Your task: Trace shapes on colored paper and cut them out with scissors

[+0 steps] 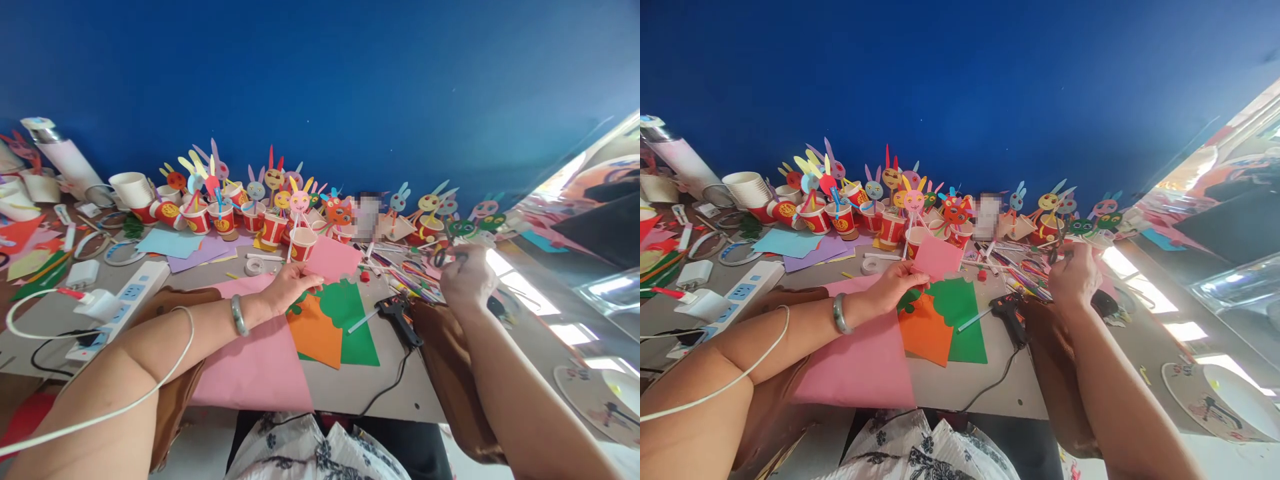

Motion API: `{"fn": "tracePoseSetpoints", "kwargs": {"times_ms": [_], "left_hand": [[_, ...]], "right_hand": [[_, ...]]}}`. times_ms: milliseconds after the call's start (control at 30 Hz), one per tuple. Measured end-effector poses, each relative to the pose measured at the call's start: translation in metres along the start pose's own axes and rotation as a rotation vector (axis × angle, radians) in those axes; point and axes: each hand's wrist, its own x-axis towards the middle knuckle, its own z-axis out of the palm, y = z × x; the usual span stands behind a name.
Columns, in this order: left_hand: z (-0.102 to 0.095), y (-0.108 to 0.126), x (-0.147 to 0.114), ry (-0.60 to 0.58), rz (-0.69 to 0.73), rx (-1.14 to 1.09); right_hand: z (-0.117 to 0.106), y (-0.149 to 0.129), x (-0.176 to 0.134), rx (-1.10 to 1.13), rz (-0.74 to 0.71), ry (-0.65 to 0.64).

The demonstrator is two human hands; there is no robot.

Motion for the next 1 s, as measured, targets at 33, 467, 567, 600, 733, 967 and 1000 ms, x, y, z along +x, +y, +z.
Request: {"fn": "tracePoseSetpoints", "kwargs": {"times_ms": [33, 467, 567, 600, 733, 967, 1000], "left_hand": [[0.0, -0.002, 0.0, -0.014, 0.001, 0.01], [0.001, 0.008, -0.009, -0.321, -0.045, 0.087], [0.0, 0.005, -0.008, -0.337, -0.064, 0.094], [0.0, 0.003, -0.008, -0.314, -0.05, 0.102], [-0.004, -0.006, -0.005, -0.126, 0.017, 0.127], [-0.002, -0.01, -0.003, -0.015, 0.071, 0.106], [-0.001, -0.009, -0.003, -0.014, 0.064, 0.102]], "right_hand": [[-0.002, 0.002, 0.001, 0.066, 0.009, -0.014], [-0.009, -0.074, -0.091, 1.133, 0.036, -0.87], [0.002, -0.09, -0.103, 1.118, -0.064, -0.815], [0.007, -0.093, -0.105, 1.094, -0.11, -0.781], [0.022, -0.093, -0.11, 0.892, -0.415, -0.439], [0.028, -0.081, -0.118, 0.544, -0.773, -0.351], [0.029, -0.081, -0.119, 0.534, -0.768, -0.366]]}}
